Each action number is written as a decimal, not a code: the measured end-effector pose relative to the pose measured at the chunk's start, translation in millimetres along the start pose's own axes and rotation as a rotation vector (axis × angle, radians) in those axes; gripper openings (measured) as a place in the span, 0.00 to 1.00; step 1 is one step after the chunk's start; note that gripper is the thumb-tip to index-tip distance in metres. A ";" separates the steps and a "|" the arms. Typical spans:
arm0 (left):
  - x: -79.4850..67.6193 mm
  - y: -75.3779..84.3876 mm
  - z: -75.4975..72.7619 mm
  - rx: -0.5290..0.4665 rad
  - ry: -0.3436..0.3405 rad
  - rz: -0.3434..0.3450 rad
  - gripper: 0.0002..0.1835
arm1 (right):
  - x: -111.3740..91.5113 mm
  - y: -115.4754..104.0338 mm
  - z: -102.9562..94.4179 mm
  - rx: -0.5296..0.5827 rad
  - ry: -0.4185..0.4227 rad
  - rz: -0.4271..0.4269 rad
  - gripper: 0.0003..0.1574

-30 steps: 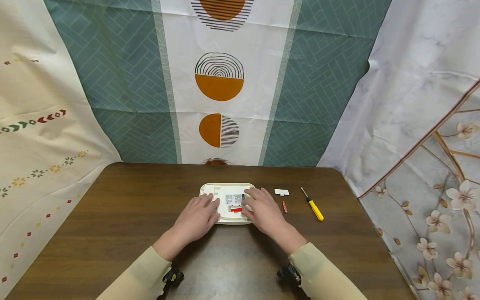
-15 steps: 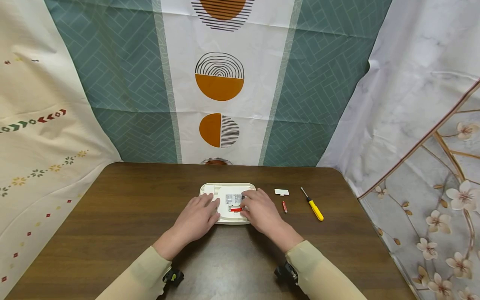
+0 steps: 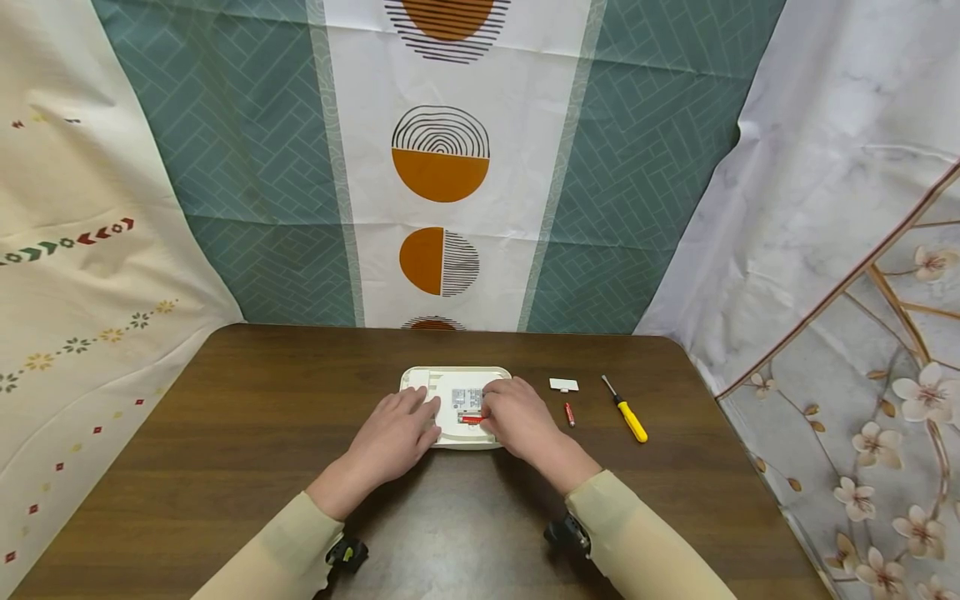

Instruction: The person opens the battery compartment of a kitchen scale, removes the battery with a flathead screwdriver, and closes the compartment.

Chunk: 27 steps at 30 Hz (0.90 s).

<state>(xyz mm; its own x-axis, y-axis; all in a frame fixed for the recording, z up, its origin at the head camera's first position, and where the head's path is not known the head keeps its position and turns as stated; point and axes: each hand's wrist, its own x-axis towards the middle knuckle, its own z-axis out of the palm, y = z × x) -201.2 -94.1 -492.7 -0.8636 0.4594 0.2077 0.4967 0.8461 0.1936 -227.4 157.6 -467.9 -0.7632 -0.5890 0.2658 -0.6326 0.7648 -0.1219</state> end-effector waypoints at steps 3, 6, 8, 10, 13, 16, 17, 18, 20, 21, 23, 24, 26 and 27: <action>0.2 -0.2 0.5 -0.001 0.001 -0.001 0.27 | 1.9 -0.5 -1.2 -0.010 -0.014 -0.002 0.10; 0.4 -0.3 0.9 0.000 0.005 0.000 0.26 | 3.1 -1.3 -2.0 -0.019 -0.023 -0.001 0.10; 0.4 -0.2 1.1 0.003 0.008 0.001 0.26 | 3.6 -1.9 -2.5 -0.030 -0.027 0.000 0.11; 0.6 -0.3 1.4 0.007 0.007 0.002 0.26 | 3.9 -2.5 -2.9 -0.046 -0.029 0.000 0.11; 0.8 -0.3 1.5 0.011 0.005 0.002 0.26 | 3.3 -3.2 -3.5 -0.060 -0.032 0.006 0.11; 0.7 -0.2 0.9 0.012 0.009 0.004 0.26 | 1.8 -4.0 -3.8 -0.065 -0.027 0.008 0.10; 0.6 -0.2 0.7 0.012 0.010 0.005 0.26 | 1.2 -4.1 -3.7 -0.066 -0.023 0.007 0.10; 0.4 -0.2 0.5 0.012 0.012 0.007 0.26 | 0.6 -4.3 -3.7 -0.066 -0.017 0.005 0.09; 0.4 -0.4 0.8 0.012 0.017 0.010 0.26 | -0.6 -4.6 -3.6 -0.066 -0.001 -0.002 0.09; 0.3 -0.5 1.0 0.013 0.020 0.011 0.26 | -1.3 -4.8 -3.6 -0.066 0.009 -0.005 0.09; 0.2 -0.8 1.6 0.014 0.022 0.012 0.26 | -2.3 -5.2 -3.9 -0.074 0.029 -0.014 0.08; 0.1 -0.8 1.7 0.015 0.024 0.013 0.26 | -2.9 -5.5 -4.4 -0.074 0.038 -0.016 0.08; 0.0 -0.7 1.8 0.018 0.026 0.012 0.26 | -4.0 -6.0 -5.2 -0.074 0.057 -0.019 0.07; 0.0 -0.7 1.7 0.018 0.025 0.012 0.26 | -4.5 -6.2 -5.7 -0.071 0.065 -0.018 0.07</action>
<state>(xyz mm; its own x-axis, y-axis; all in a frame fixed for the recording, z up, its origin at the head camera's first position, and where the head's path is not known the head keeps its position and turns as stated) -201.6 -94.3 -494.4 -0.8550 0.4628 0.2341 0.5051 0.8455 0.1733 -219.4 157.0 -462.9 -0.7401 -0.5864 0.3293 -0.6335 0.7722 -0.0489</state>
